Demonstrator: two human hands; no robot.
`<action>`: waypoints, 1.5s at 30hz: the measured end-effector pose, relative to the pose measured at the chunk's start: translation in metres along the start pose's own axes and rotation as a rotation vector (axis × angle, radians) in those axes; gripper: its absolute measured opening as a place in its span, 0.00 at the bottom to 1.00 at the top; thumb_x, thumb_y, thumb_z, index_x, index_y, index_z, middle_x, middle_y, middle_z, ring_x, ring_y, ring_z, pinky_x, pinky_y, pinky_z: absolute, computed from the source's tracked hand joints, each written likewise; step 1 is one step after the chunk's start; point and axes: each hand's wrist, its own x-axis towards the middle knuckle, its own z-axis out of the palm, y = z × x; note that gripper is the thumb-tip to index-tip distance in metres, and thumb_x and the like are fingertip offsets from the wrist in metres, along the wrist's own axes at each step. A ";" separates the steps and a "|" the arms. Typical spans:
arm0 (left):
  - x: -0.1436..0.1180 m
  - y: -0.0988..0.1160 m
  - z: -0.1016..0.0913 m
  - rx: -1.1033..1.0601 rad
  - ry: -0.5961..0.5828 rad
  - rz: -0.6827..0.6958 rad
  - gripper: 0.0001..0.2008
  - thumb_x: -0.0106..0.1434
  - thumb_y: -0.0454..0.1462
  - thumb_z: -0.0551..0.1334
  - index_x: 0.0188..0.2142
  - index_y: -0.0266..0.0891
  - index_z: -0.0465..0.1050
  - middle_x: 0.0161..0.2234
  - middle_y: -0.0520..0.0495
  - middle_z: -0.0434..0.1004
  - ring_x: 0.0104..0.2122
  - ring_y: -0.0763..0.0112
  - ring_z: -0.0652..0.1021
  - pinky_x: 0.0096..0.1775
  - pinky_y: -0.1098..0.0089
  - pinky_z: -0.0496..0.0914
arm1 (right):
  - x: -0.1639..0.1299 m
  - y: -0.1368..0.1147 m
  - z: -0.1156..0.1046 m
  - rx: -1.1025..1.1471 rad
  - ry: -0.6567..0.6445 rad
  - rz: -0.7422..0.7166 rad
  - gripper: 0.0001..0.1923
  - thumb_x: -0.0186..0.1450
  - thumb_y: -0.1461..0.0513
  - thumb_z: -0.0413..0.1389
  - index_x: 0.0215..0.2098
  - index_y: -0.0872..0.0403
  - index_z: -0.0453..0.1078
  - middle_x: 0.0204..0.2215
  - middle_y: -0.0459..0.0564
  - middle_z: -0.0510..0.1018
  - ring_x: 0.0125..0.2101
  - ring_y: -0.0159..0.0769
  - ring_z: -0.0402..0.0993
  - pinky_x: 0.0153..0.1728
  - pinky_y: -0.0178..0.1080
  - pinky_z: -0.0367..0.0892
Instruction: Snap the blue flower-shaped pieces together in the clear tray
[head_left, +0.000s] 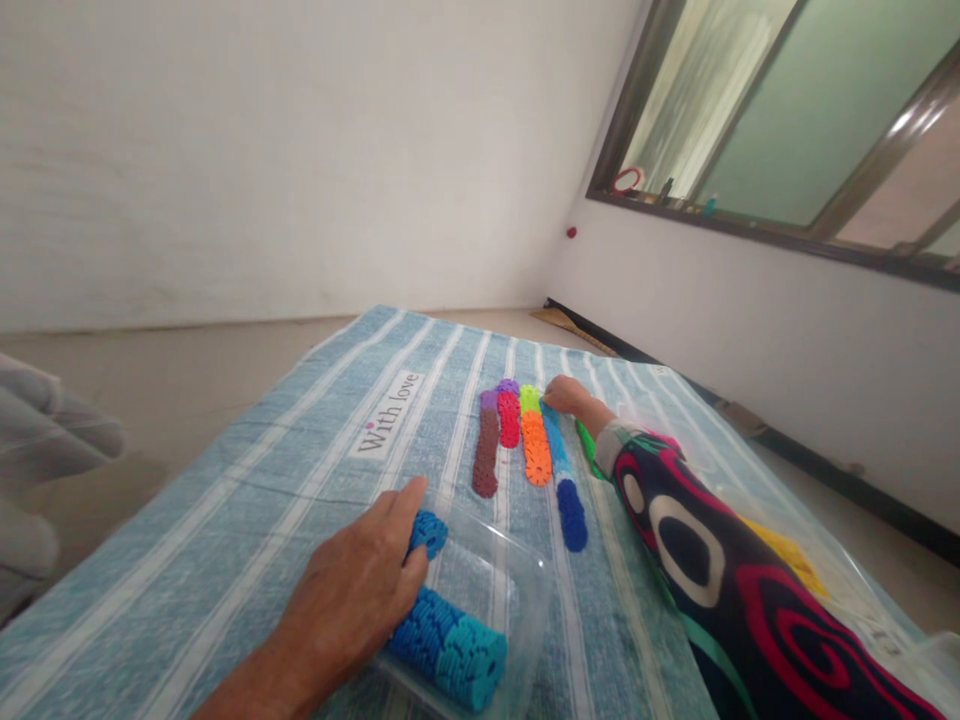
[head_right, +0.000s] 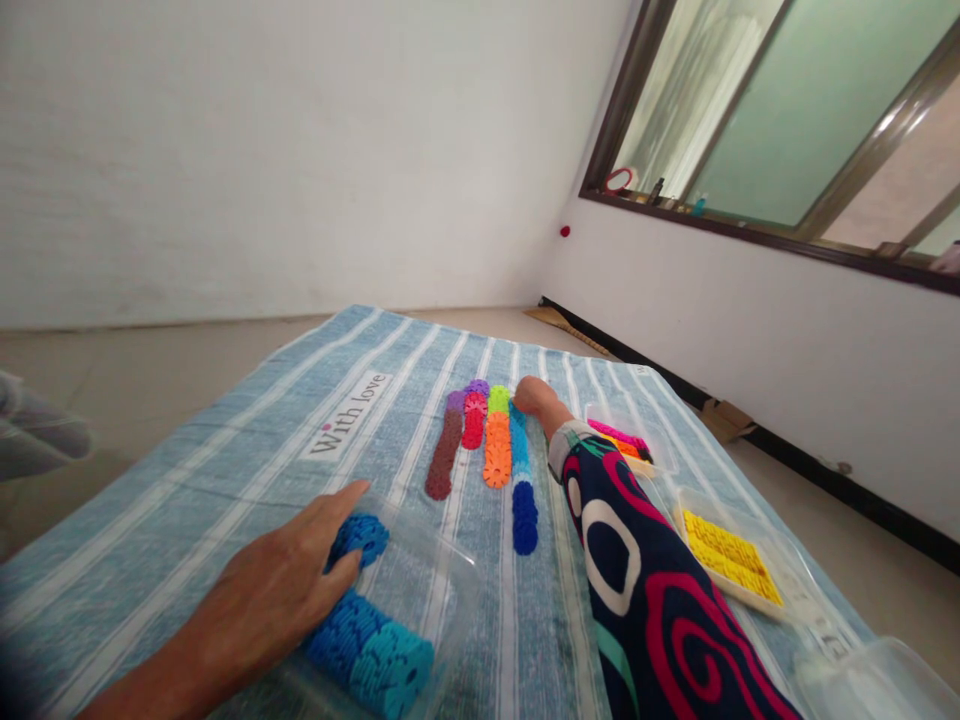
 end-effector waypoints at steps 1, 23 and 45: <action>0.000 0.000 0.001 -0.007 0.010 0.001 0.30 0.64 0.36 0.50 0.66 0.31 0.54 0.61 0.34 0.66 0.53 0.54 0.76 0.53 0.57 0.70 | 0.000 0.000 -0.001 0.031 -0.009 0.006 0.18 0.69 0.56 0.56 0.54 0.56 0.67 0.51 0.54 0.73 0.46 0.41 0.73 0.45 0.48 0.72; 0.004 -0.008 0.008 -0.015 0.044 0.017 0.30 0.63 0.37 0.49 0.64 0.32 0.55 0.62 0.35 0.66 0.54 0.54 0.75 0.53 0.56 0.70 | -0.007 0.020 0.006 0.853 -0.009 0.043 0.04 0.66 0.65 0.58 0.34 0.60 0.71 0.24 0.43 0.73 0.23 0.26 0.70 0.25 0.31 0.68; 0.003 -0.010 0.010 -0.035 0.068 0.026 0.30 0.62 0.38 0.49 0.64 0.34 0.56 0.60 0.36 0.69 0.51 0.54 0.77 0.50 0.58 0.71 | -0.013 0.033 -0.001 0.984 -0.114 -0.078 0.15 0.46 0.72 0.68 0.30 0.58 0.73 0.15 0.38 0.70 0.17 0.25 0.66 0.20 0.28 0.62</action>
